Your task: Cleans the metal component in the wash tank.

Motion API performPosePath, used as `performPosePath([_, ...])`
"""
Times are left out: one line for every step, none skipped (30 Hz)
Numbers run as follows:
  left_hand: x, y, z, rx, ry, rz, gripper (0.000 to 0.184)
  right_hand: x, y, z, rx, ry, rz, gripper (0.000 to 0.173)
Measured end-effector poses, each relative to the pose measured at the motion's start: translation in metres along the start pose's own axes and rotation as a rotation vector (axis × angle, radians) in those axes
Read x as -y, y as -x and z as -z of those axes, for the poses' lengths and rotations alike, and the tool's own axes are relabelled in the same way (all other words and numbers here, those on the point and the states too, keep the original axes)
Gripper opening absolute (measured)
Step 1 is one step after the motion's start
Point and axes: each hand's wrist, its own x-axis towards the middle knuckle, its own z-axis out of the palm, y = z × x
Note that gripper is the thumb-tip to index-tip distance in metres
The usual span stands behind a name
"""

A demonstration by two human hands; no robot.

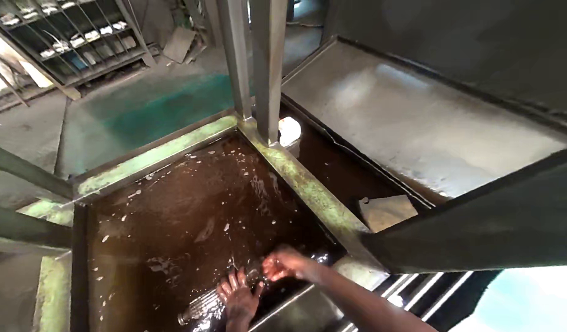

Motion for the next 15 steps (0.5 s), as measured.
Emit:
performPosePath([-0.001,-0.008,0.006,0.004,-0.009,-0.003,0.088,0.009,0.008,-0.014,0.051,0.109,0.094,0.025])
performPosePath([0.000,-0.017,0.015,0.036,-0.008,-0.003,0.087,0.018,0.014,-0.023,0.086,0.275,0.191,0.029])
performPosePath([0.001,-0.026,0.027,0.080,-0.009,-0.003,0.087,0.026,0.019,-0.028,0.090,0.465,0.276,0.032])
performPosePath([0.000,-0.035,0.039,0.126,-0.020,0.004,0.084,0.032,0.022,-0.028,0.057,0.639,0.333,0.034])
performPosePath([-0.003,-0.042,0.049,0.154,-0.038,0.013,0.082,0.036,0.024,-0.022,-0.002,0.760,0.354,0.035])
performPosePath([-0.008,-0.045,0.054,0.147,-0.058,0.015,0.078,0.036,0.023,-0.012,-0.085,0.813,0.359,0.035])
performPosePath([-0.013,-0.043,0.053,0.120,-0.070,0.007,0.076,0.033,0.022,0.002,-0.170,0.827,0.339,0.033])
performPosePath([-0.018,-0.039,0.047,0.084,-0.079,-0.004,0.078,0.028,0.021,0.017,-0.252,0.834,0.293,0.033])
performPosePath([-0.019,-0.032,0.041,0.056,-0.091,-0.011,0.081,0.022,0.020,0.033,-0.323,0.843,0.227,0.035])
performPosePath([-0.018,-0.026,0.035,0.045,-0.097,-0.018,0.082,0.015,0.019,0.046,-0.390,0.870,0.148,0.036])
performPosePath([-0.016,-0.018,0.032,0.042,-0.091,-0.027,0.083,0.008,0.017,0.056,-0.451,0.899,0.066,0.038])
performPosePath([-0.014,-0.010,0.028,0.044,-0.076,-0.035,0.083,0.002,0.014,0.063,-0.495,0.922,-0.010,0.040])
performPosePath([-0.011,-0.001,0.023,0.039,-0.053,-0.042,0.084,-0.004,0.012,0.065,-0.518,0.942,-0.076,0.041])
performPosePath([-0.009,0.007,0.017,0.020,-0.022,-0.046,0.086,-0.009,0.010,0.063,-0.523,0.954,-0.131,0.043])
performPosePath([-0.010,0.014,0.012,0.005,0.009,-0.045,0.089,-0.014,0.007,0.061,-0.511,0.941,-0.161,0.044])
